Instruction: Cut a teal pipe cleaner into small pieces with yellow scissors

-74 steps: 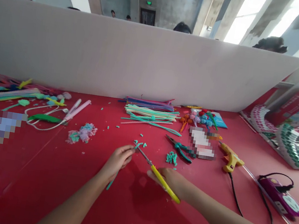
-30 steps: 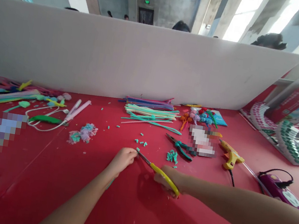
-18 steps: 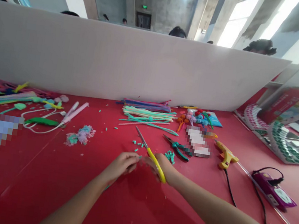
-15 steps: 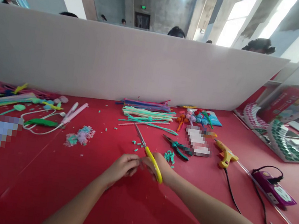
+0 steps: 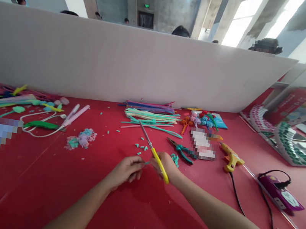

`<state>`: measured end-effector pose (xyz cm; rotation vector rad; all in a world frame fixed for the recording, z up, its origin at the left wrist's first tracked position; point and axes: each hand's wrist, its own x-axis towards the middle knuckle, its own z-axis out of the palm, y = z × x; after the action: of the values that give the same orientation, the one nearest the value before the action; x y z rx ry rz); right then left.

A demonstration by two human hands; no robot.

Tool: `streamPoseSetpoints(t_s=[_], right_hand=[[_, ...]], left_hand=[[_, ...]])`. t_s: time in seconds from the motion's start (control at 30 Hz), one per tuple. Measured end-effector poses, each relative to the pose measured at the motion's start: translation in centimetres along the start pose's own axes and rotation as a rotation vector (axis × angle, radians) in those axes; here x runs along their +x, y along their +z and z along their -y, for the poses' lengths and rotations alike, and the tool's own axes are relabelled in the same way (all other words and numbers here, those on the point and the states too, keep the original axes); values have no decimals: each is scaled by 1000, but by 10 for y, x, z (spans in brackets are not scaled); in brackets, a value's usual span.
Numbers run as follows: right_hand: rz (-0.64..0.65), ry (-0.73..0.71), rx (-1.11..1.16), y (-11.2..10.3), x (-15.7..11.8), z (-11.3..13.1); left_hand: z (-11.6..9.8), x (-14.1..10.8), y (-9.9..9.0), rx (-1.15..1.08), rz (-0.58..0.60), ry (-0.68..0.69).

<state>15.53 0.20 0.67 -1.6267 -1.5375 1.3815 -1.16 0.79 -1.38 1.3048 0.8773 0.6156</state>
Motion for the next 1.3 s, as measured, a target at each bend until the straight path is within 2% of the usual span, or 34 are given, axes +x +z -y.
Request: streamPoseSetpoints(t_s=[0.07,0.17,0.27,0.33,0.47,0.67,0.97,1.3], right_hand=[[18,27,-34,-6,-2,-3],[95,49,-207,-19,-12,-11],[151,-36,-408,-29,-28,-19],[170,-49,-490,-30,-38,-21],[201,-15,-512,-24,-47,-16],[221,16,-455,-17,-45,-14],[237,76,-347,-15,-43,-17],[237,71,-331,-16,-41,-17]], left_hand=[[2,2,-3,-47,-47,17],[5,7,-10,-122,-187,30],[6,10,-14,-173,-313,23],[7,10,-14,-193,-344,25],[9,9,-12,-177,-346,29],[7,8,-11,-154,-371,12],[8,8,-12,-119,-396,14],[9,9,-13,-85,-389,26]])
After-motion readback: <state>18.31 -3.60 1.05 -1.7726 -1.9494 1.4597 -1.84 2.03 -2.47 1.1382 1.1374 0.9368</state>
